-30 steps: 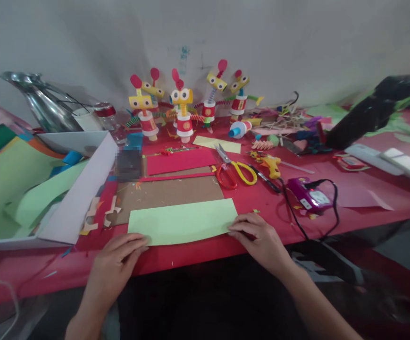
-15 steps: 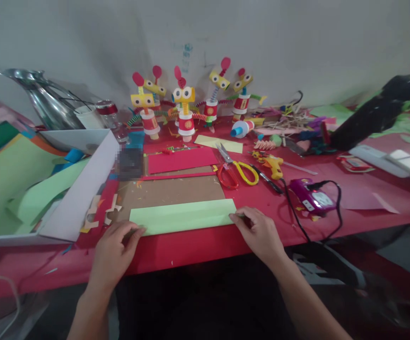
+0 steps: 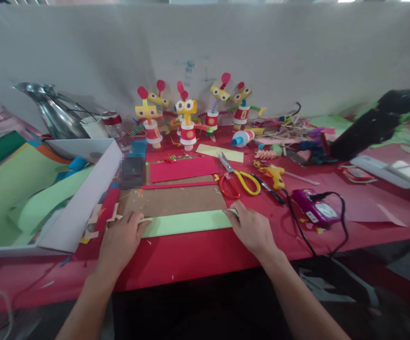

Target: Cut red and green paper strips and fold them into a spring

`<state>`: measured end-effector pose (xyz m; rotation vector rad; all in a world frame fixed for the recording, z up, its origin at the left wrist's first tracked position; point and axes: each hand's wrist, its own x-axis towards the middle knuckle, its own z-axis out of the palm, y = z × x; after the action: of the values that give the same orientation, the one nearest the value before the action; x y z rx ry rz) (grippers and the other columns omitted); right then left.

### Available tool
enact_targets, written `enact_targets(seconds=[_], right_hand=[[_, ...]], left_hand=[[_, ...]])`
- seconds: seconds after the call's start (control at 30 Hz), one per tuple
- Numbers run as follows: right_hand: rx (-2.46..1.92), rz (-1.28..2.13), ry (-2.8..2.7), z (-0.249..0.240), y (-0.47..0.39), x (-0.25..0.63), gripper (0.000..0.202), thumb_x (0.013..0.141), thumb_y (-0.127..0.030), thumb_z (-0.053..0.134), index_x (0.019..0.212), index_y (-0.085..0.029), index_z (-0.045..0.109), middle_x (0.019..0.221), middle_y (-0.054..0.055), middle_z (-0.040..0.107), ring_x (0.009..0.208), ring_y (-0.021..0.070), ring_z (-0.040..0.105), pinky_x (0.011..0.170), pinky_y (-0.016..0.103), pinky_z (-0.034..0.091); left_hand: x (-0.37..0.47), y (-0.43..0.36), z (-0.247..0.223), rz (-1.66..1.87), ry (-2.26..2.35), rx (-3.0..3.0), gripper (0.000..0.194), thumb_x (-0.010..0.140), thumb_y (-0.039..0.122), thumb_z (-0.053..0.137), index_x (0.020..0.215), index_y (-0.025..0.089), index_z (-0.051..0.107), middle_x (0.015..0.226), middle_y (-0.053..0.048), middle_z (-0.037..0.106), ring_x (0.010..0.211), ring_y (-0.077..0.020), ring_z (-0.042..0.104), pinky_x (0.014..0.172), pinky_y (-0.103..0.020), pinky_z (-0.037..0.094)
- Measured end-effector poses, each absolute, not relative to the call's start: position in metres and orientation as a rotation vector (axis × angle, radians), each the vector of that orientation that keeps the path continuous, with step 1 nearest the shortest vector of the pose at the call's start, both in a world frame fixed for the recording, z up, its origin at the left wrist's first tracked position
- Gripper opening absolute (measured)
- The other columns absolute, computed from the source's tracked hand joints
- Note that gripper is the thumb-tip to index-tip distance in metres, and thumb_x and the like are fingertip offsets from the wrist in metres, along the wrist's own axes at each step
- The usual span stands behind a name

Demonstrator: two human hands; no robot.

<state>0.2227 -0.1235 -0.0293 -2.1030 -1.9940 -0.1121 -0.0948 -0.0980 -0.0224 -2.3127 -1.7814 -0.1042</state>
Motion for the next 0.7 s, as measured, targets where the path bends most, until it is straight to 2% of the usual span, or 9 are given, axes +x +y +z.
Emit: enact_targets(seconds=[0.23,0.4,0.5,0.6,0.7], right_hand=[[-2.168,-0.229,-2.068,-0.031,-0.121,0.219,0.026,0.094,-0.042,0.037,0.088,-0.02,0.05,0.061,0.005,0.064,0.06,0.0207,0.065,0.046,0.026,0.019],[-2.178,-0.141,-2.001,-0.032,-0.121,0.218,0.025,0.093,-0.044,0.04,0.091,-0.02,0.048,0.062,0.003,0.063,0.058,0.0197,0.062,0.046,0.025,0.023],[-2.166,-0.188,-1.944,-0.032,-0.122,0.217,0.026,0.091,-0.046,0.042,0.096,-0.021,0.048,0.069,0.004,0.062,0.063,0.02,0.061,0.046,0.025,0.024],[-2.063,-0.368,-2.044,-0.033,-0.123,0.215,0.02,0.091,-0.04,0.044,0.09,-0.022,0.053,0.085,0.007,0.061,0.079,0.0225,0.058,0.049,0.026,0.027],[-1.948,-0.369,-2.187,-0.034,-0.123,0.214,0.017,0.093,-0.028,0.042,0.086,-0.021,0.056,0.083,0.006,0.06,0.079,0.0211,0.054,0.054,0.027,0.031]], left_hand=[[-0.101,-0.095,-0.029,-0.211,-1.839,-2.379,0.027,0.091,0.039,0.037,0.093,0.019,0.055,0.093,-0.006,0.064,0.082,-0.0217,0.061,0.066,-0.03,0.041],[-0.101,-0.095,-0.03,-0.308,-1.88,-2.429,0.025,0.09,0.04,0.039,0.089,0.02,0.053,0.089,-0.005,0.063,0.081,-0.0218,0.06,0.067,-0.031,0.042],[-0.098,-0.096,-0.027,-0.405,-1.844,-2.34,0.022,0.088,0.037,0.043,0.094,0.02,0.056,0.095,-0.008,0.062,0.09,-0.0247,0.058,0.07,-0.033,0.043],[-0.093,-0.098,-0.023,-0.393,-1.657,-2.346,0.018,0.087,0.028,0.045,0.094,0.021,0.061,0.101,-0.009,0.061,0.096,-0.0273,0.056,0.076,-0.038,0.044],[-0.087,-0.105,-0.022,-0.335,-1.536,-2.45,0.026,0.084,0.012,0.041,0.092,0.02,0.064,0.099,-0.009,0.064,0.093,-0.0256,0.057,0.079,-0.039,0.045]])
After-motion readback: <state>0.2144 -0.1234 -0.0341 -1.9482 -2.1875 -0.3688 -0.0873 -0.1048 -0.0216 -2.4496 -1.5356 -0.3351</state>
